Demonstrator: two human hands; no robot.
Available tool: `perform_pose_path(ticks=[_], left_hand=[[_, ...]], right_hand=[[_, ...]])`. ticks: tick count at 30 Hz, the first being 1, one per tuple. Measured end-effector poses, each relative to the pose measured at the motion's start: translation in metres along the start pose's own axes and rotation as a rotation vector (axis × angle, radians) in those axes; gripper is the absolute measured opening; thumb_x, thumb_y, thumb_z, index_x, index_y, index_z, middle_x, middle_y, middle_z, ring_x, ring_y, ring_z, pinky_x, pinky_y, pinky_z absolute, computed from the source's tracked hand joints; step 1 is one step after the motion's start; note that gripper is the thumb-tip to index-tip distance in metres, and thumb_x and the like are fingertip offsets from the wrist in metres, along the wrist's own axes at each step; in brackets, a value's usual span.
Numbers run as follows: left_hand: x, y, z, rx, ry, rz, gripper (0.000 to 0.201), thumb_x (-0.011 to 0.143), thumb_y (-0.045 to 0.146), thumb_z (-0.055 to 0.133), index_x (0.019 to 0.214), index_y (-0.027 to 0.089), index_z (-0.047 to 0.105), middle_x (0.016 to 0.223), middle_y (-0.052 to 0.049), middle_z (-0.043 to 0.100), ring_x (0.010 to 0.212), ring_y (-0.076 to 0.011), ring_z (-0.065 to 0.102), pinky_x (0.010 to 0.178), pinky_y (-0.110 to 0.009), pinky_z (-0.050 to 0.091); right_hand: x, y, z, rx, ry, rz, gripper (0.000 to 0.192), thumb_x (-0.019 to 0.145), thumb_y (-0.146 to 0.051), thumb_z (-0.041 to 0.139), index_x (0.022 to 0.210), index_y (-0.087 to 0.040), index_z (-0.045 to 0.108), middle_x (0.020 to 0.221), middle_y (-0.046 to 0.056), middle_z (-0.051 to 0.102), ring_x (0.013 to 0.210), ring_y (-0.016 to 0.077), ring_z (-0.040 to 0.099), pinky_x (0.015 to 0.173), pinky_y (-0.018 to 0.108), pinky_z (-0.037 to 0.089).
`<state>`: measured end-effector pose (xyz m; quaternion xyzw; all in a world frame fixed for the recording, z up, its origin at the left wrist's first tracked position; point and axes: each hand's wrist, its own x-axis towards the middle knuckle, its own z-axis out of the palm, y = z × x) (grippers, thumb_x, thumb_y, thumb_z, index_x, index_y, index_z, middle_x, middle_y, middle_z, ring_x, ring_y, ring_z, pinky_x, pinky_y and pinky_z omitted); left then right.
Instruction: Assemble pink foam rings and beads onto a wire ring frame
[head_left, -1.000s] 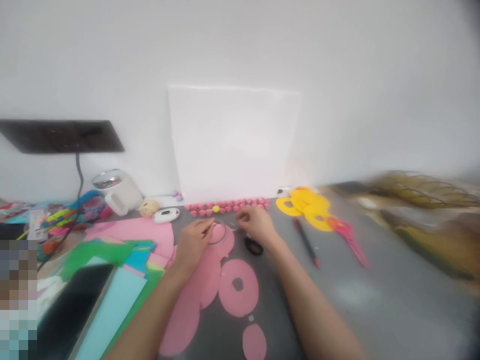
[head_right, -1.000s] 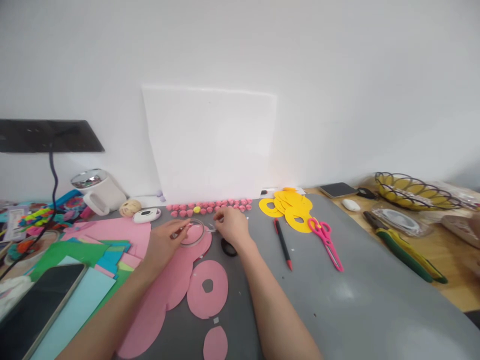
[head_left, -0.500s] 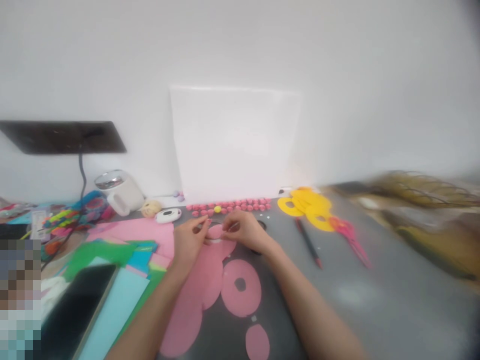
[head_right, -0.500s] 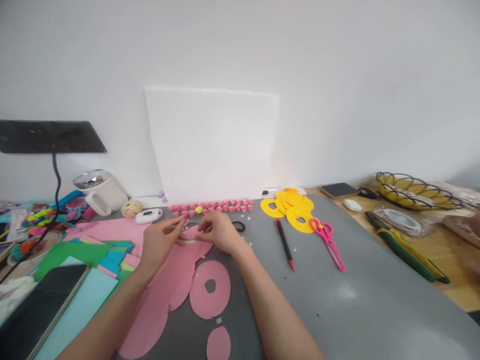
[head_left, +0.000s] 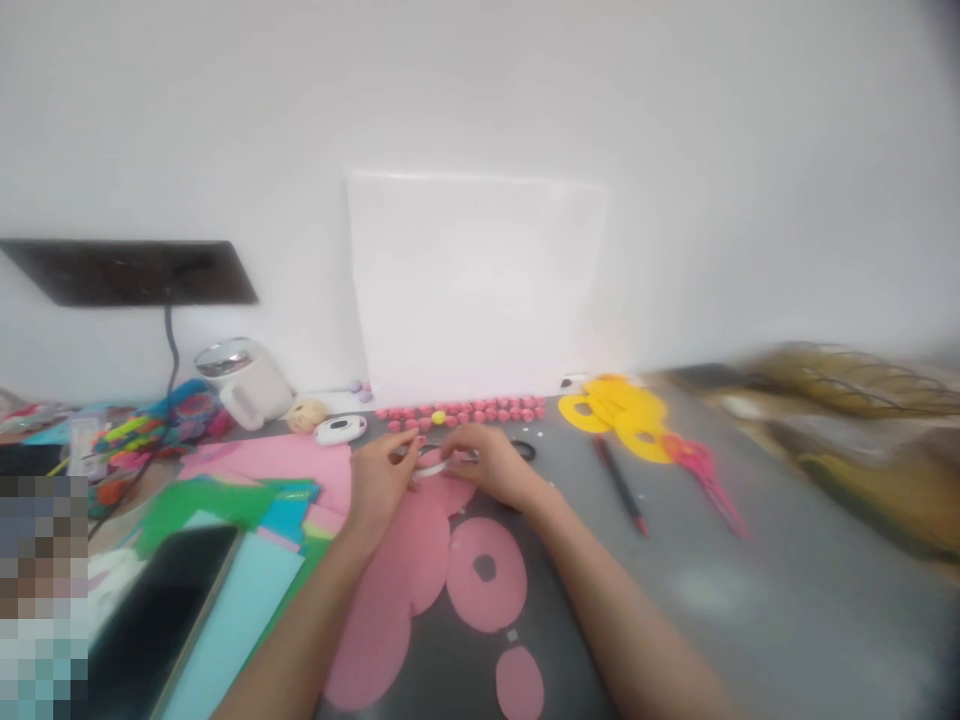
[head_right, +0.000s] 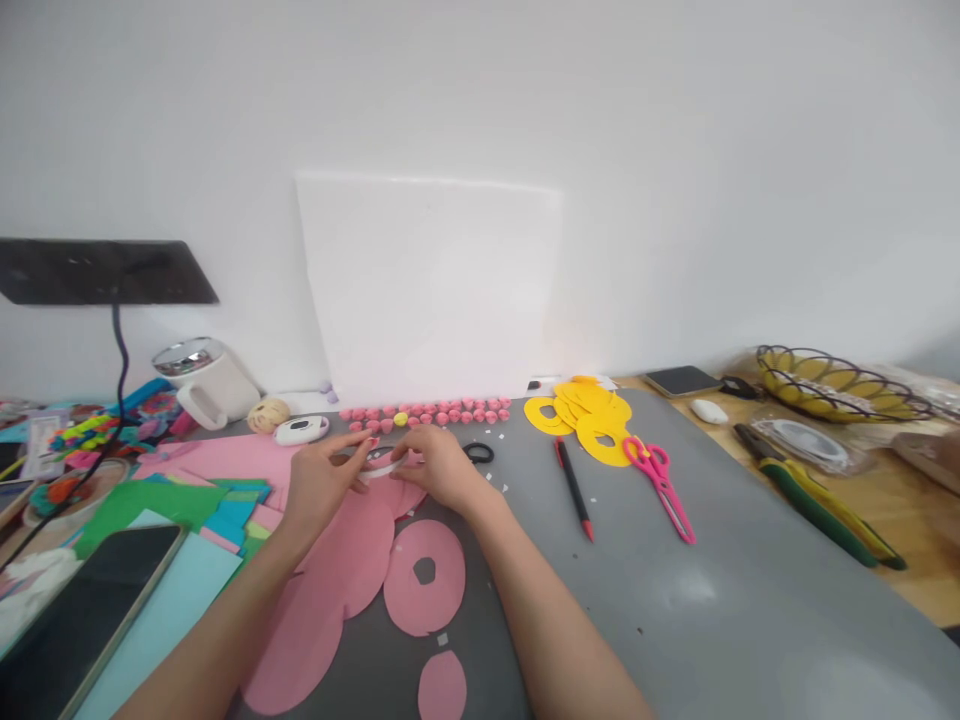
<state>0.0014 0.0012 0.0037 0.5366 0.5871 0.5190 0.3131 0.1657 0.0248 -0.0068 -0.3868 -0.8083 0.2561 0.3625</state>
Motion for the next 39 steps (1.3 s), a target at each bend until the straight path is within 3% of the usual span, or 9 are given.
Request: perform_pose_path(ticks=[6,19,21,24,26,28,30,34,39], left_hand=[[-0.001,0.002,0.001,-0.08,-0.016,-0.096,0.032,0.069,0.032,0.066,0.093,0.012,0.071,0.065,-0.004,0.071,0.044,-0.0186,0.064,0.044,-0.03,0.056],[-0.005,0.004,0.005,-0.156,0.037,-0.07,0.036,0.068,0.037,0.069,0.094,0.013,0.07,0.073,-0.004,0.072,0.046,-0.0157,0.064,0.048,-0.03,0.059],[-0.004,0.004,0.004,-0.153,0.039,-0.073,0.036,0.068,0.037,0.068,0.095,0.013,0.07,0.072,-0.004,0.072,0.045,-0.0158,0.064,0.048,-0.03,0.059],[-0.003,0.003,0.003,-0.147,0.055,-0.078,0.037,0.069,0.036,0.068,0.096,0.012,0.07,0.066,-0.003,0.071,0.044,-0.0165,0.064,0.048,-0.03,0.059],[-0.002,0.003,0.002,-0.147,0.062,-0.077,0.037,0.069,0.035,0.068,0.097,0.011,0.07,0.062,-0.003,0.07,0.043,-0.0168,0.063,0.048,-0.031,0.059],[-0.002,0.001,0.002,-0.156,0.069,-0.069,0.037,0.069,0.035,0.067,0.097,0.011,0.07,0.061,-0.003,0.07,0.043,-0.017,0.063,0.047,-0.031,0.058],[-0.001,0.001,0.002,-0.165,0.082,-0.06,0.036,0.069,0.036,0.067,0.096,0.011,0.07,0.064,-0.003,0.071,0.044,-0.0169,0.064,0.046,-0.031,0.058],[-0.001,0.001,0.003,-0.181,0.094,-0.058,0.037,0.068,0.036,0.067,0.095,0.011,0.069,0.07,-0.005,0.071,0.044,-0.0162,0.064,0.045,-0.03,0.058],[-0.002,0.002,0.003,-0.189,0.081,-0.052,0.037,0.068,0.036,0.066,0.095,0.01,0.069,0.071,-0.005,0.071,0.045,-0.0157,0.064,0.047,-0.03,0.059]], right_hand=[[0.002,0.0,0.005,0.273,0.237,-0.019,0.018,0.071,-0.023,0.067,0.088,-0.02,0.063,0.099,0.007,0.063,0.097,0.0185,0.059,0.082,0.033,0.049],[0.002,-0.017,0.024,0.127,0.445,-0.111,0.008,0.073,-0.019,0.066,0.08,-0.021,0.064,0.097,0.009,0.065,0.094,0.0203,0.062,0.086,0.037,0.049],[0.001,-0.019,0.026,0.142,0.438,-0.113,0.022,0.075,-0.019,0.064,0.096,-0.022,0.062,0.102,0.009,0.064,0.094,0.0194,0.061,0.085,0.036,0.05],[0.003,-0.019,0.022,0.205,0.422,-0.064,0.059,0.075,-0.021,0.063,0.129,-0.024,0.04,0.113,0.01,0.059,0.094,0.0179,0.061,0.084,0.035,0.051],[0.005,-0.014,0.01,0.162,0.428,-0.007,0.057,0.076,-0.02,0.06,0.13,-0.022,0.04,0.11,0.01,0.061,0.093,0.0178,0.061,0.084,0.035,0.05],[0.005,-0.007,-0.009,0.0,0.369,0.091,0.03,0.077,-0.016,0.054,0.106,-0.019,0.06,0.098,0.008,0.066,0.089,0.0185,0.061,0.083,0.035,0.048],[0.003,0.001,-0.028,-0.133,0.174,0.211,0.024,0.072,-0.008,0.054,0.09,-0.018,0.066,0.091,0.006,0.068,0.084,0.0186,0.062,0.078,0.032,0.048],[-0.013,0.005,-0.051,-0.464,-0.221,0.34,0.031,0.058,-0.005,0.066,0.086,-0.017,0.067,0.086,0.008,0.066,0.081,0.0216,0.06,0.069,0.028,0.044],[-0.031,-0.007,-0.046,-0.657,-0.314,0.386,0.028,0.064,-0.009,0.064,0.092,-0.014,0.063,0.1,0.013,0.056,0.085,0.0216,0.057,0.07,0.027,0.041]])
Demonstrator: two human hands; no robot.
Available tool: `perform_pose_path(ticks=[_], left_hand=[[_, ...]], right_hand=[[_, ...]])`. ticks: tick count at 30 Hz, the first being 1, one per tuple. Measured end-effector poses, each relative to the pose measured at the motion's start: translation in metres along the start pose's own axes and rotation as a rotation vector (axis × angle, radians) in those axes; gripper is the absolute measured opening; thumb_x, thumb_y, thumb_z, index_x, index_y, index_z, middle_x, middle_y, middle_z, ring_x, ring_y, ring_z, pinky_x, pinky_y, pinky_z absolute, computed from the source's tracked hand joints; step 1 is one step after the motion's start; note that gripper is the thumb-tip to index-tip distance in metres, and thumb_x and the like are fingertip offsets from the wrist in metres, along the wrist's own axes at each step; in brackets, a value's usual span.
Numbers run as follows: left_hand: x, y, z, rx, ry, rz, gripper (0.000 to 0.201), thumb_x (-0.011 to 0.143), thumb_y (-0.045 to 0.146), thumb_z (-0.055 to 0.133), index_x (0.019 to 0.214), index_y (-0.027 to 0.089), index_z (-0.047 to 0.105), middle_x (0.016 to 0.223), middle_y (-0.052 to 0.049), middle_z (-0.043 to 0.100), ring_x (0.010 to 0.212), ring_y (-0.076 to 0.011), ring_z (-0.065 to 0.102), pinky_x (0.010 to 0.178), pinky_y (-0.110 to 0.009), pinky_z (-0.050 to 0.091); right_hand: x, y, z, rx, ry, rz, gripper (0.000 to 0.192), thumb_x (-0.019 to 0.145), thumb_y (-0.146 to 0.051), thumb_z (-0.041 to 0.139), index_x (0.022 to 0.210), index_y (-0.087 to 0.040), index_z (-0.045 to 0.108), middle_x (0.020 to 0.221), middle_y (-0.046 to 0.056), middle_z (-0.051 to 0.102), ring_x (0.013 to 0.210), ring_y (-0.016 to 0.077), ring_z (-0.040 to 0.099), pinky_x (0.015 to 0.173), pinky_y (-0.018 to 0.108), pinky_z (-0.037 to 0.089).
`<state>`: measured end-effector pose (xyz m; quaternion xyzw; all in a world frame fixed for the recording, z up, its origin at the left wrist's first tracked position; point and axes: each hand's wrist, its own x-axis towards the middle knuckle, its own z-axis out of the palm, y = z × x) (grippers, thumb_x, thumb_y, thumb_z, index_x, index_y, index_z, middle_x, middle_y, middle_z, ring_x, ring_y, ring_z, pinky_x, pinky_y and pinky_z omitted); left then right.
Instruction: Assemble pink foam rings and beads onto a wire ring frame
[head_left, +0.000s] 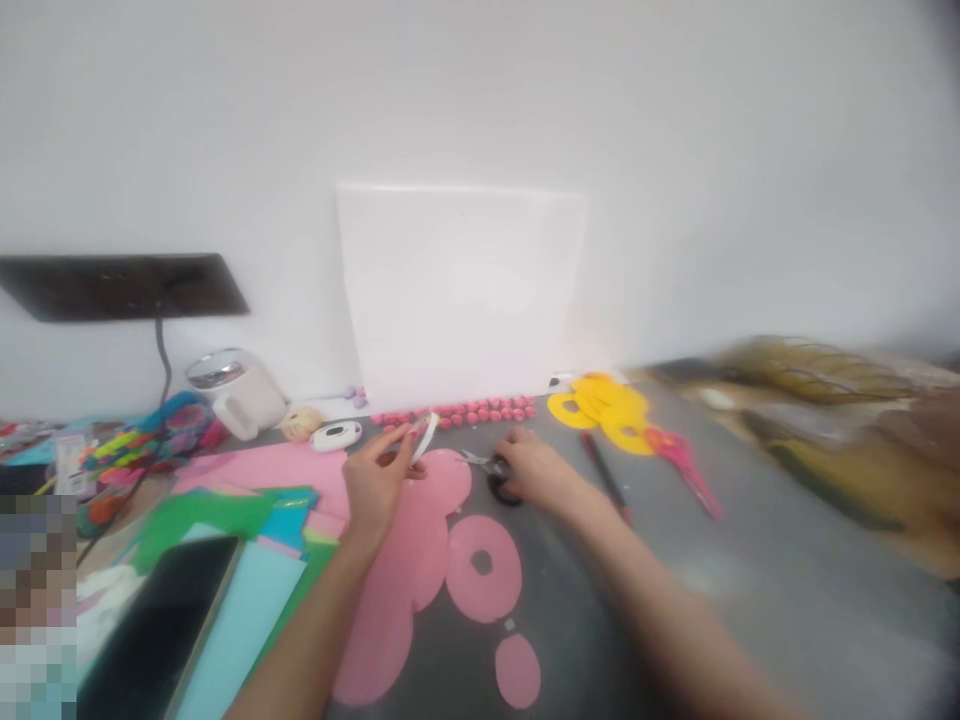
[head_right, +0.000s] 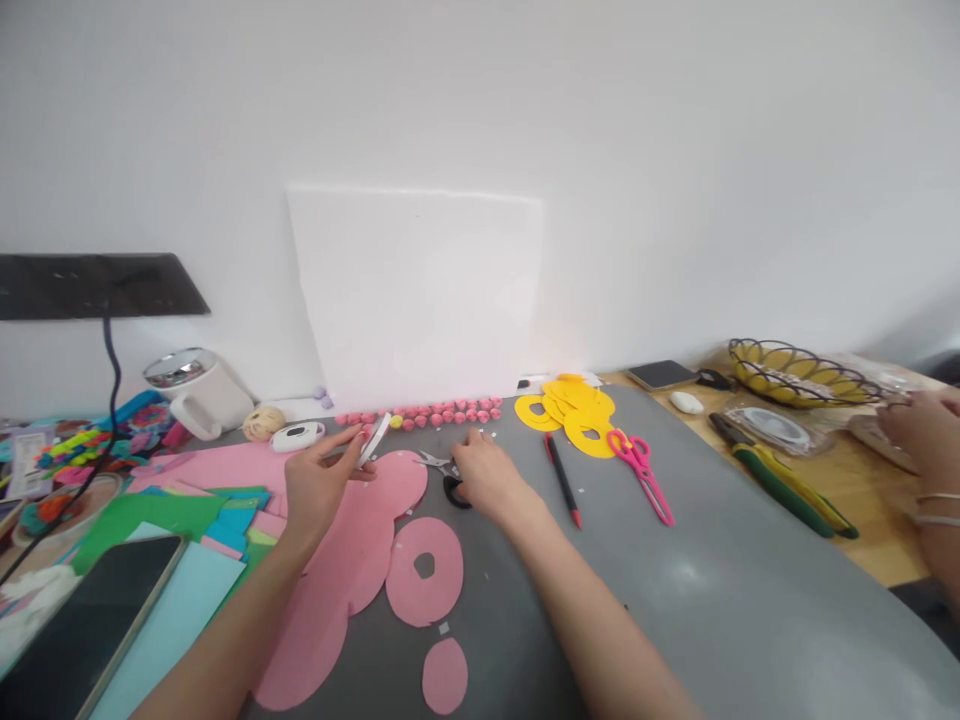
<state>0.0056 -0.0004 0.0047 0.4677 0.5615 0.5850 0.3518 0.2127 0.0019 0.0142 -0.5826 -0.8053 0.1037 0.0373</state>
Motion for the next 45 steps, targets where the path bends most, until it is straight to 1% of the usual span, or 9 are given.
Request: perform_pose_path(ticks=[5,9,12,15,18,23,27,33,45], left_hand=[[0.001,-0.003,0.0,0.009,-0.041,0.015,0.038,0.068,0.037,0.067,0.096,0.011,0.069,0.067,-0.004,0.069,0.045,-0.0163,0.064,0.049,-0.032,0.059],[0.001,-0.004,-0.001,0.011,-0.063,0.019,0.038,0.069,0.038,0.066,0.096,0.012,0.069,0.063,-0.003,0.068,0.045,-0.0166,0.063,0.048,-0.031,0.058],[0.0,-0.002,0.0,0.013,-0.059,0.014,0.038,0.069,0.038,0.066,0.097,0.012,0.069,0.058,-0.001,0.066,0.043,-0.0162,0.062,0.048,-0.031,0.058],[-0.001,0.001,0.0,0.012,-0.057,0.008,0.037,0.068,0.037,0.067,0.095,0.012,0.07,0.063,-0.002,0.068,0.043,-0.0155,0.062,0.049,-0.032,0.059],[-0.002,0.003,0.0,0.018,-0.059,0.003,0.035,0.068,0.036,0.067,0.094,0.013,0.07,0.064,-0.002,0.068,0.043,-0.0149,0.062,0.049,-0.031,0.059],[-0.001,0.001,-0.001,0.018,-0.065,-0.008,0.036,0.069,0.036,0.067,0.097,0.013,0.07,0.055,0.0,0.066,0.042,-0.0162,0.062,0.049,-0.032,0.058],[-0.001,0.001,-0.001,0.011,-0.082,-0.006,0.038,0.07,0.037,0.066,0.097,0.011,0.069,0.05,0.001,0.064,0.04,-0.0165,0.061,0.048,-0.032,0.058],[-0.003,0.004,0.0,-0.013,-0.079,-0.005,0.038,0.069,0.037,0.067,0.097,0.01,0.069,0.051,0.001,0.064,0.041,-0.0164,0.062,0.045,-0.03,0.058],[-0.002,0.004,-0.001,-0.026,-0.104,-0.051,0.04,0.068,0.038,0.068,0.097,0.011,0.069,0.048,0.0,0.064,0.042,-0.0186,0.063,0.048,-0.033,0.059]], right_hand=[[-0.01,0.004,0.004,-0.014,-0.017,0.021,0.039,0.074,-0.013,0.058,0.112,-0.015,0.055,0.1,0.015,0.058,0.081,0.0227,0.06,0.07,0.029,0.041],[-0.023,0.017,0.005,0.077,0.068,-0.01,0.042,0.076,-0.009,0.051,0.118,-0.019,0.053,0.096,0.011,0.063,0.083,0.0214,0.062,0.072,0.028,0.043],[-0.034,0.025,0.006,0.317,0.159,-0.038,0.043,0.078,-0.011,0.048,0.12,-0.021,0.052,0.097,0.009,0.065,0.083,0.0193,0.062,0.073,0.028,0.045],[-0.041,0.025,0.006,0.634,0.181,-0.063,0.043,0.082,-0.018,0.045,0.125,-0.023,0.049,0.095,0.005,0.066,0.081,0.0169,0.062,0.073,0.029,0.048],[-0.04,0.017,0.007,0.79,0.2,-0.114,0.047,0.078,-0.023,0.052,0.124,-0.022,0.05,0.097,0.004,0.064,0.087,0.0173,0.06,0.079,0.032,0.047],[-0.026,-0.004,0.013,0.621,0.267,-0.137,0.057,0.063,-0.013,0.063,0.119,-0.021,0.055,0.1,0.006,0.057,0.09,0.019,0.056,0.081,0.033,0.046],[-0.015,-0.018,0.017,0.477,0.267,-0.068,0.06,0.065,-0.007,0.059,0.122,-0.022,0.053,0.093,0.005,0.055,0.08,0.0164,0.055,0.076,0.031,0.045],[-0.008,-0.028,0.018,0.31,0.278,-0.047,0.054,0.071,-0.015,0.059,0.122,-0.029,0.054,0.089,0.004,0.055,0.073,0.0149,0.054,0.067,0.026,0.041],[-0.007,-0.035,0.012,0.212,0.273,-0.024,0.05,0.072,-0.014,0.054,0.119,-0.032,0.057,0.085,0.003,0.058,0.066,0.0133,0.052,0.057,0.021,0.033]])
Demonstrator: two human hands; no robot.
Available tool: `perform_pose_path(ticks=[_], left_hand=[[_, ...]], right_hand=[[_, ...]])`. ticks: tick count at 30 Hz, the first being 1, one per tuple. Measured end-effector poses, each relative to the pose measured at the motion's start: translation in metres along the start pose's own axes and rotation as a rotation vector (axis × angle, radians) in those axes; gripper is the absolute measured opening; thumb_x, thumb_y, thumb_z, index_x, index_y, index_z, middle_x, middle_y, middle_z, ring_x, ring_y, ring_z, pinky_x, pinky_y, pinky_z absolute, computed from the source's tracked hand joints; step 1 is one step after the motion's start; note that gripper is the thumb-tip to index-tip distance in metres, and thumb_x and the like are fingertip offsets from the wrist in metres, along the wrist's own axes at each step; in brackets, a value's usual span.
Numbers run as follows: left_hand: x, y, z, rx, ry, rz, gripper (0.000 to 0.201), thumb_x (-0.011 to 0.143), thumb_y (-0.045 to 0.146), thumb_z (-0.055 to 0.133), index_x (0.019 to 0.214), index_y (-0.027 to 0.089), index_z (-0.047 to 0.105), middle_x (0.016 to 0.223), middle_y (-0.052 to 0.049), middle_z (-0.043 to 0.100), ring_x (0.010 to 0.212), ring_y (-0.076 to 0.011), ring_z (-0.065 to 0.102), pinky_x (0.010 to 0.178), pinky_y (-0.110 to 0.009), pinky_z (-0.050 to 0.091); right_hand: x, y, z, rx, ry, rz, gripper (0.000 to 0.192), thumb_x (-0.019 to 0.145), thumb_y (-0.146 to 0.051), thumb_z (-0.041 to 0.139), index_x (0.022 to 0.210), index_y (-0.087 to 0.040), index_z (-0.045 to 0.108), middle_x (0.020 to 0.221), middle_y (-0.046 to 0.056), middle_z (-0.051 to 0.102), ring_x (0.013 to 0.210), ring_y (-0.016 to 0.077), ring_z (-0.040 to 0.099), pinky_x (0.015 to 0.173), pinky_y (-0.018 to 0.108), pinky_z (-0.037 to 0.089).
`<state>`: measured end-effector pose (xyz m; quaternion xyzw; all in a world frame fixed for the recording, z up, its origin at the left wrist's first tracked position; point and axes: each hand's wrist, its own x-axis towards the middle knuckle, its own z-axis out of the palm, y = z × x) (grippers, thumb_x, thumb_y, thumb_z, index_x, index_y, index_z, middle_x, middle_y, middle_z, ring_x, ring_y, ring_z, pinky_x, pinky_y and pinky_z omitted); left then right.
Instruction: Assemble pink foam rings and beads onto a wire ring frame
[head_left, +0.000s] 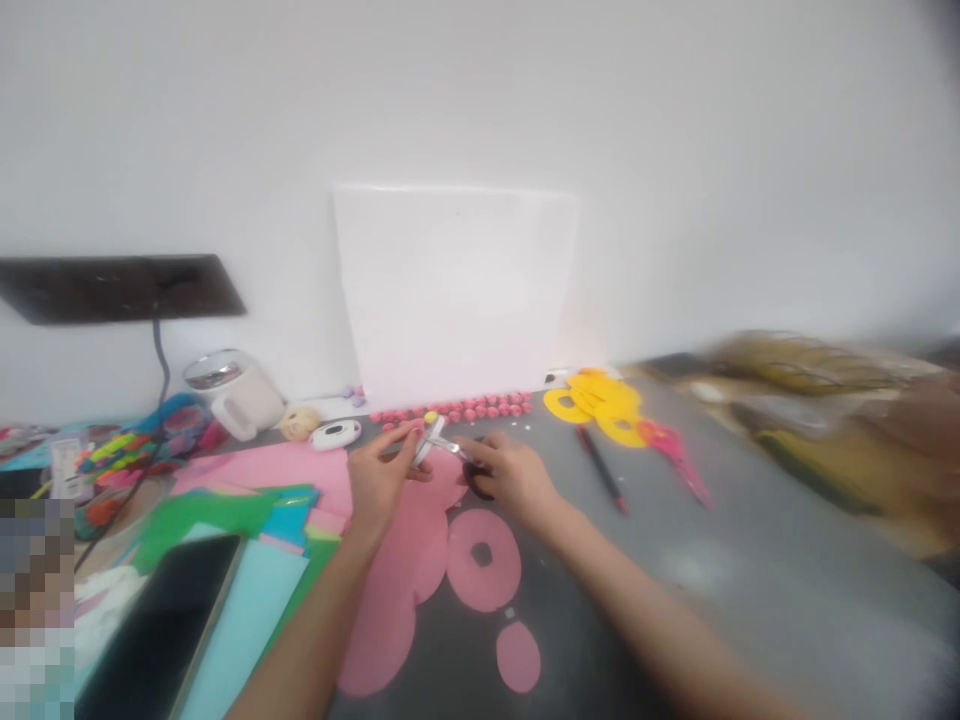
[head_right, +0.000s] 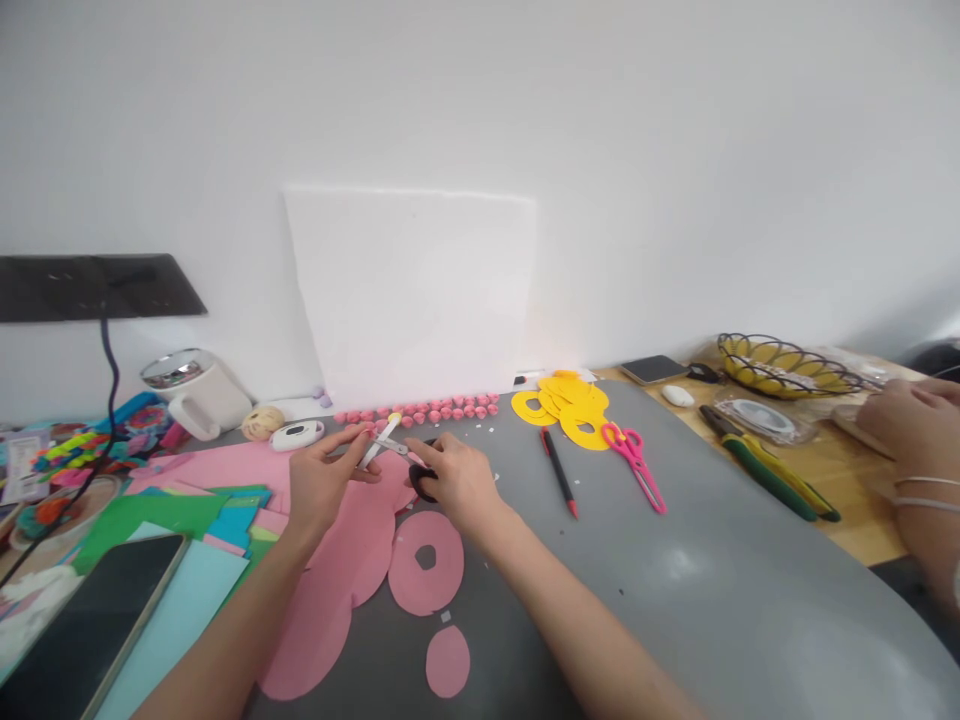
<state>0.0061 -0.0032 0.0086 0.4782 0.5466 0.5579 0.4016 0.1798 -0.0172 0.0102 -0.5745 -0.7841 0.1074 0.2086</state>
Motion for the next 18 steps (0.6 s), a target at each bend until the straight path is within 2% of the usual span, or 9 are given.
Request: perform_pose_path(ticks=[11,14,18], left_hand=[[0.0,-0.0003,-0.0006,0.006,-0.001,0.028,0.042,0.067,0.041,0.068,0.096,0.01,0.07,0.048,0.0,0.063,0.04,-0.0179,0.062,0.045,-0.032,0.058],[0.0003,-0.0008,-0.0009,0.01,0.0,0.03,0.042,0.067,0.041,0.068,0.097,0.011,0.07,0.047,0.0,0.063,0.039,-0.0176,0.061,0.045,-0.032,0.058],[-0.0007,0.0025,-0.0004,0.013,0.005,0.03,0.04,0.067,0.039,0.068,0.096,0.011,0.07,0.047,0.001,0.063,0.039,-0.0173,0.061,0.044,-0.031,0.058]], right_hand=[[0.0004,0.0035,0.0023,0.4,-0.033,-0.035,0.037,0.066,-0.015,0.055,0.1,-0.023,0.066,0.068,-0.002,0.052,0.058,0.0104,0.043,0.057,0.02,0.034],[0.0012,0.0046,0.0012,0.429,-0.035,-0.043,0.035,0.067,-0.017,0.057,0.1,-0.022,0.066,0.066,-0.003,0.051,0.058,0.0102,0.043,0.056,0.019,0.034],[0.0014,0.0066,-0.0001,0.352,-0.015,0.001,0.044,0.065,-0.017,0.063,0.108,-0.024,0.064,0.075,0.0,0.056,0.062,0.0118,0.049,0.061,0.022,0.038]])
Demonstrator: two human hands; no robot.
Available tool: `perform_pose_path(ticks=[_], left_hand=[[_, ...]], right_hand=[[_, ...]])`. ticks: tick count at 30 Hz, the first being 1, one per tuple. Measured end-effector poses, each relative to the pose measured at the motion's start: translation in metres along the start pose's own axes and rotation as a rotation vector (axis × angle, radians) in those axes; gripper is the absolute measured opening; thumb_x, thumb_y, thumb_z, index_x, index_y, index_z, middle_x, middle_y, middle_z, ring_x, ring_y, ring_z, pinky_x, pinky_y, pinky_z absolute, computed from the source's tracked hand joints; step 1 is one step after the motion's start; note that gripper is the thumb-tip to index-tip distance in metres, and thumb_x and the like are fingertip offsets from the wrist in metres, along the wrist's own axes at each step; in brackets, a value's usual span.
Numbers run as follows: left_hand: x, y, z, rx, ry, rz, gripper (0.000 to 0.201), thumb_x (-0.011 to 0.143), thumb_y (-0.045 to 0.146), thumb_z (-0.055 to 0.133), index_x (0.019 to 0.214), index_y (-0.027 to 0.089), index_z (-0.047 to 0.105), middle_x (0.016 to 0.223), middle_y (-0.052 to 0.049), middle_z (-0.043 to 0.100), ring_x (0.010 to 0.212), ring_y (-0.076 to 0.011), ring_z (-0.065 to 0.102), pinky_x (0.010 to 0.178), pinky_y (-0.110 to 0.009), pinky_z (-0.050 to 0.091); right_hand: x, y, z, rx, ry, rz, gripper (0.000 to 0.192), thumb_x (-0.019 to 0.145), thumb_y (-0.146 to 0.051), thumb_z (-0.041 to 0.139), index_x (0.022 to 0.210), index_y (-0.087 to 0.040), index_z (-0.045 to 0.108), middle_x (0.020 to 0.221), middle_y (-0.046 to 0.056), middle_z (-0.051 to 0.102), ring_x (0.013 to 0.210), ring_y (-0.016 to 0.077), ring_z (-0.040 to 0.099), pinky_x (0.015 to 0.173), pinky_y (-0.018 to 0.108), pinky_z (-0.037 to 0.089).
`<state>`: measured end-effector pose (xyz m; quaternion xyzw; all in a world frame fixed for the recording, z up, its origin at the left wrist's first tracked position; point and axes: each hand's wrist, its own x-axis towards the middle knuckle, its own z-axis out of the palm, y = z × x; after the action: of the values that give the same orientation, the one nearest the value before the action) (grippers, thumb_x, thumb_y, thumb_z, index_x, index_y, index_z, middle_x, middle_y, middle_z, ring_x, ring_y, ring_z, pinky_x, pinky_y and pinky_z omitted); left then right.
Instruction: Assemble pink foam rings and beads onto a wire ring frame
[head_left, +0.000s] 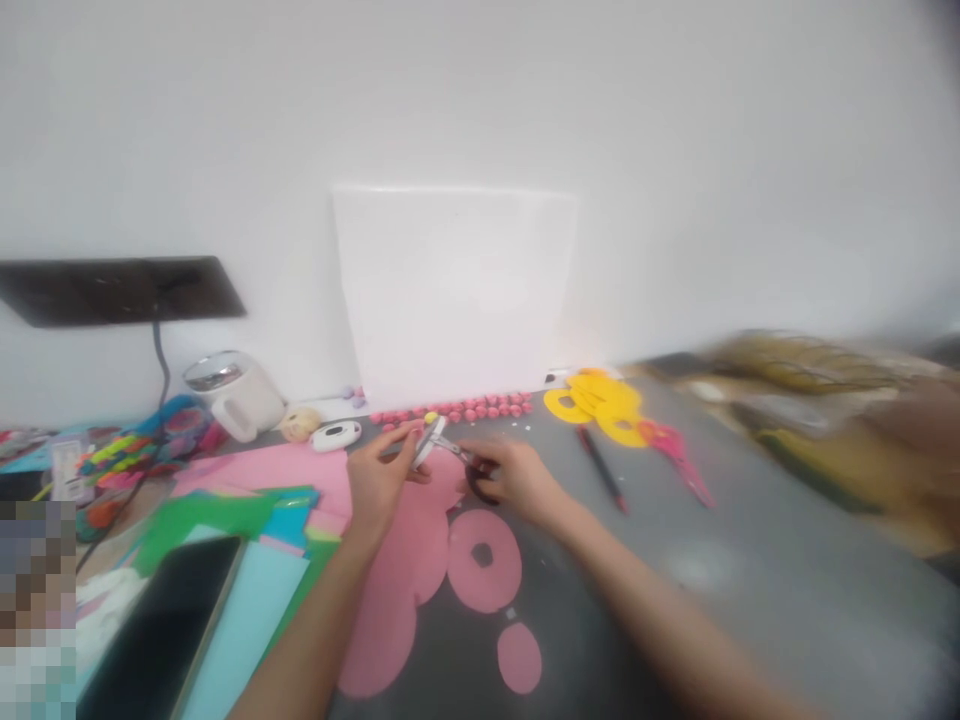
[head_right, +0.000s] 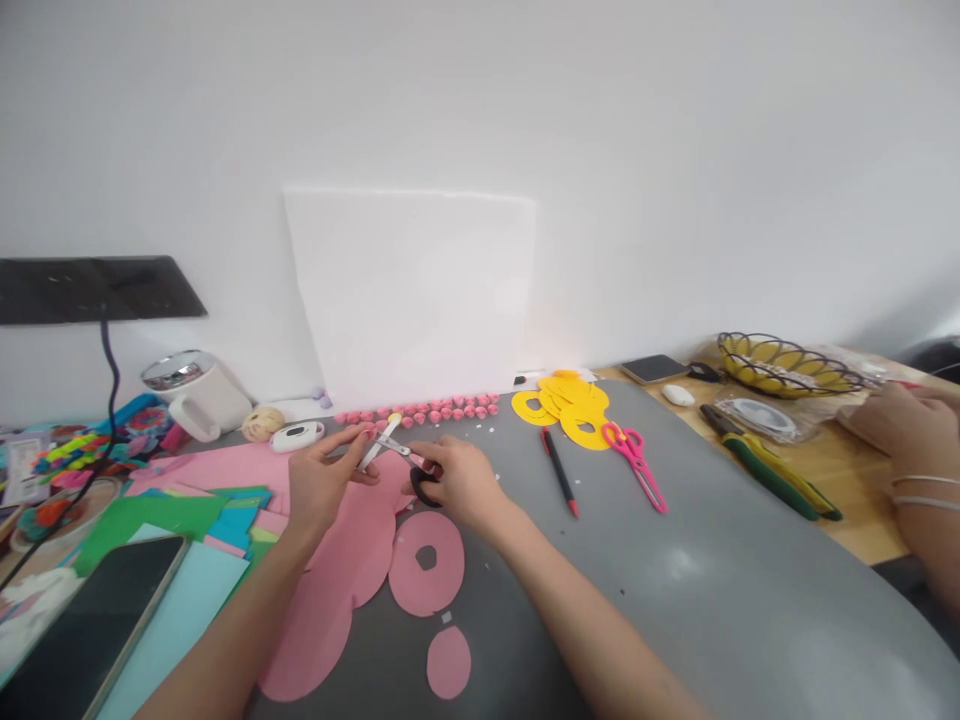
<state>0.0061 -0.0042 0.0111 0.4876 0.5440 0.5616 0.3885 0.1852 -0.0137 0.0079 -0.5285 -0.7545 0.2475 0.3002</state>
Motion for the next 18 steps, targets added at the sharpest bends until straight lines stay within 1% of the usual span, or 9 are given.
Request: perform_pose_path(ticks=[4,10,14,18], left_hand=[[-0.0006,0.0022,0.0008,-0.015,-0.001,-0.005,0.039,0.068,0.038,0.068,0.096,0.011,0.07,0.048,0.001,0.064,0.039,-0.0167,0.061,0.044,-0.031,0.058],[0.0006,-0.0018,-0.0001,-0.01,-0.015,-0.01,0.04,0.068,0.039,0.068,0.096,0.011,0.07,0.048,0.0,0.063,0.04,-0.0173,0.061,0.045,-0.032,0.058],[0.0,-0.0015,0.0,-0.009,-0.005,-0.003,0.04,0.068,0.039,0.068,0.096,0.011,0.07,0.048,0.0,0.064,0.039,-0.0165,0.061,0.044,-0.031,0.058],[-0.0006,0.0004,0.0008,-0.006,-0.008,-0.005,0.041,0.068,0.039,0.068,0.096,0.01,0.07,0.047,0.0,0.063,0.038,-0.0161,0.06,0.042,-0.029,0.057]], right_hand=[[-0.0013,-0.0019,-0.0017,-0.066,-0.005,0.004,0.045,0.067,-0.018,0.062,0.111,-0.026,0.063,0.08,0.001,0.058,0.065,0.013,0.052,0.063,0.023,0.039],[-0.0001,-0.0033,-0.0009,-0.08,-0.003,-0.002,0.042,0.067,-0.018,0.06,0.108,-0.027,0.064,0.074,-0.001,0.054,0.062,0.0113,0.048,0.06,0.021,0.036],[0.0004,-0.0031,-0.0019,-0.016,-0.02,-0.042,0.027,0.069,-0.022,0.059,0.095,-0.023,0.068,0.063,-0.004,0.047,0.057,0.0099,0.041,0.055,0.019,0.031],[-0.0014,-0.0035,-0.0044,0.008,-0.038,-0.066,0.016,0.071,-0.025,0.058,0.083,-0.02,0.067,0.06,-0.004,0.043,0.056,0.0091,0.036,0.052,0.018,0.028]])
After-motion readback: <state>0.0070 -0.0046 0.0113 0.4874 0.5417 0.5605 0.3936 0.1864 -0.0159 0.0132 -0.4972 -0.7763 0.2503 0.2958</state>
